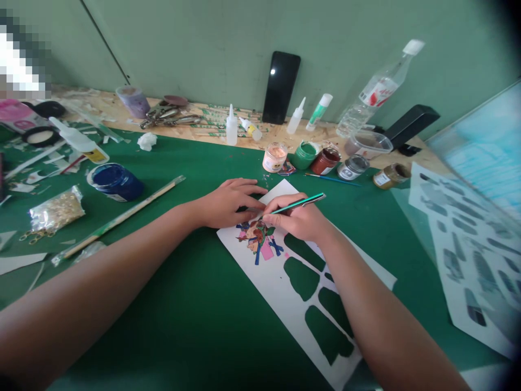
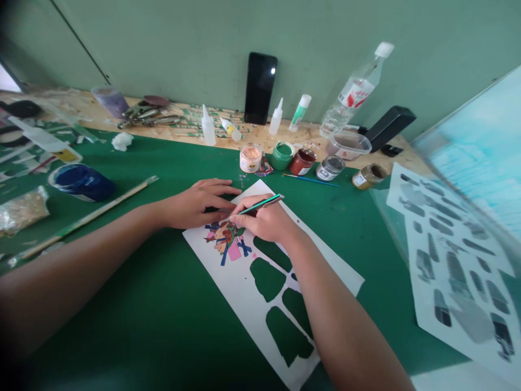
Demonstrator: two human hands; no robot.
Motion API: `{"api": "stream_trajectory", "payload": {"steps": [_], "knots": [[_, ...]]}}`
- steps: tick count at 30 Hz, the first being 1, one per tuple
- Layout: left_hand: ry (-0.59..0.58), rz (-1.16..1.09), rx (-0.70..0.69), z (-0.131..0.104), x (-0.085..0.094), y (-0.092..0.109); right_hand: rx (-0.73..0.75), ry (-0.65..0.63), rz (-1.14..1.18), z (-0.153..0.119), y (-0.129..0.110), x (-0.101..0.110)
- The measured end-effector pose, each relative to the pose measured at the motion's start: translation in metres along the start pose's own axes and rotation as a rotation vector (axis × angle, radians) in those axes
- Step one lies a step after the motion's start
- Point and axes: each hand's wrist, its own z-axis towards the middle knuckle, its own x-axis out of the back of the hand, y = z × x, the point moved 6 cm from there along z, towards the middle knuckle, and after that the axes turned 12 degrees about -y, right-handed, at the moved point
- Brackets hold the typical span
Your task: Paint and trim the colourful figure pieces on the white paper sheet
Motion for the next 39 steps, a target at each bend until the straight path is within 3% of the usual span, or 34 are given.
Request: {"api": "stream_trajectory", "payload": {"steps": [10,21,39], "knots": [[0.046,-0.032,-0.008,-0.0002,0.0008,0.0019,-0.015,0.028,-0.052,-0.0021,0.0010,-0.0002],[0.022,-0.025,0.000,0.0004,0.0005,0.0013,-0.002,0.021,-0.007,-0.0037,0.0059,0.0017],[-0.013,-0.049,0.025,0.0011,-0.0009,-0.0004,0.035,0.040,-0.125,-0.0055,0.0004,0.0019]]}}
